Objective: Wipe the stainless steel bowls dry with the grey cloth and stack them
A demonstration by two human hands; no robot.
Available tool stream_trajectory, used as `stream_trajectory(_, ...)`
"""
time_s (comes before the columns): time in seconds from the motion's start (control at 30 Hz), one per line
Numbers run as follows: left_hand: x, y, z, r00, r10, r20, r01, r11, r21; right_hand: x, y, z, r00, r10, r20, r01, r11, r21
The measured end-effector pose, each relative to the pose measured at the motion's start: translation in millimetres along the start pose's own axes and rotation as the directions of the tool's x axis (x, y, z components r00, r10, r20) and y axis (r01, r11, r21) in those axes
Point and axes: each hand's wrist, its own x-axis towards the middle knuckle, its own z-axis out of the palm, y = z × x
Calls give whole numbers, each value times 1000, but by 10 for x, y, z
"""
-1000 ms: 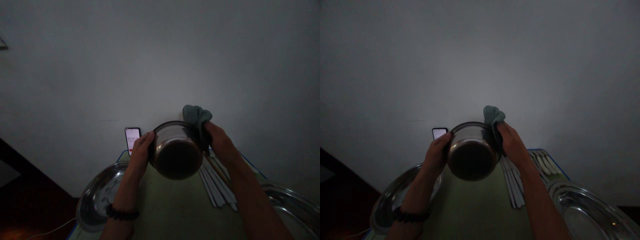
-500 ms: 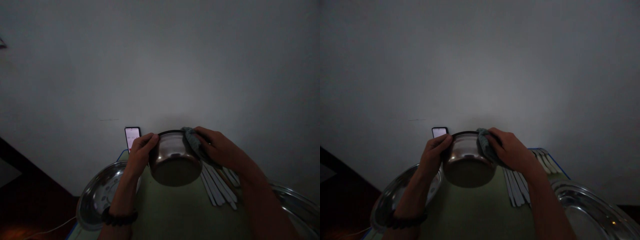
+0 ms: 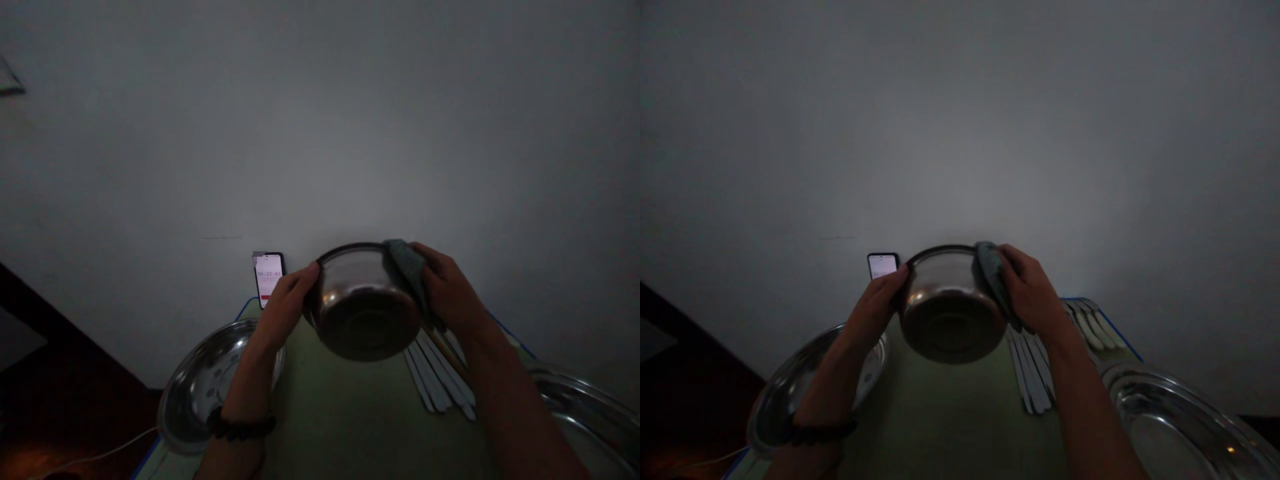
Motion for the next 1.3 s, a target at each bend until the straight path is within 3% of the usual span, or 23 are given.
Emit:
stream_trajectory(0.07, 7, -1, -29, 994, -10, -106, 8, 1000, -22, 6, 52, -40, 990, 49, -134, -36, 994, 101)
stream_trajectory(0.1, 8, 2, -31, 987, -7, -159, 4, 1000, -19, 6, 69, -58, 989, 54, -141, -38, 993, 116)
stream_trajectory(0.23, -8, 33, 29, 958, 70, -278, -51, 996, 74, -5, 47, -95, 996, -35, 79, 39, 998, -50)
stream_trajectory(0.3, -27, 60, 78, 975, 106, -194, -75, 985, 157, -19, -14, -76, 979, -54, 195, 86, 984, -155)
stream_trajectory(0.4, -55, 105, 143, 993, 115, 14, -114, 959, 261, -37, -117, -6, 944, -42, 327, 128, 961, -245)
stream_trajectory(0.5, -63, 123, 162, 992, 103, 69, -118, 952, 282, -36, -150, 48, 932, -49, 358, 146, 957, -250)
stream_trajectory(0.6, -42, 92, 122, 997, 73, -20, -66, 970, 235, -20, -79, 33, 966, -64, 249, 111, 977, -180)
stream_trajectory(0.67, -18, 60, 82, 995, 51, -89, -36, 985, 167, -13, -9, 0, 997, -33, 72, 39, 996, -80)
stream_trajectory(0.73, 4, 37, 49, 990, 27, -137, -15, 996, 88, -13, 41, -30, 991, 36, -126, -33, 999, 31)
stream_trajectory(0.8, 18, 29, 31, 982, 12, -188, -3, 999, 43, -16, 54, -52, 973, 96, -209, -75, 992, 105)
stream_trajectory(0.87, 19, 32, 23, 969, 11, -248, 1, 999, 50, -19, 34, -68, 987, 98, -127, -84, 990, 110)
stream_trajectory(0.93, 5, 46, 22, 966, 23, -257, 3, 995, 101, -19, -8, -72, 998, 51, 35, -53, 998, 47)
stream_trajectory(1.03, -38, 89, 50, 997, 58, -57, -43, 973, 227, -28, -89, -20, 969, -13, 247, 45, 992, -122)
stream_trajectory(1.1, -65, 120, 85, 991, 77, 110, -107, 947, 303, -39, -140, 53, 937, -17, 350, 93, 975, -203)
stream_trajectory(1.17, -74, 133, 114, 981, 89, 171, -144, 927, 345, -47, -168, 128, 915, -17, 402, 120, 965, -232)
stream_trajectory(1.23, -58, 116, 113, 989, 95, 115, -129, 933, 335, -42, -156, 168, 920, -28, 390, 123, 968, -219)
stream_trajectory(1.3, -22, 70, 77, 996, 88, 19, -90, 963, 254, -24, -99, 158, 952, -36, 305, 93, 981, -173)
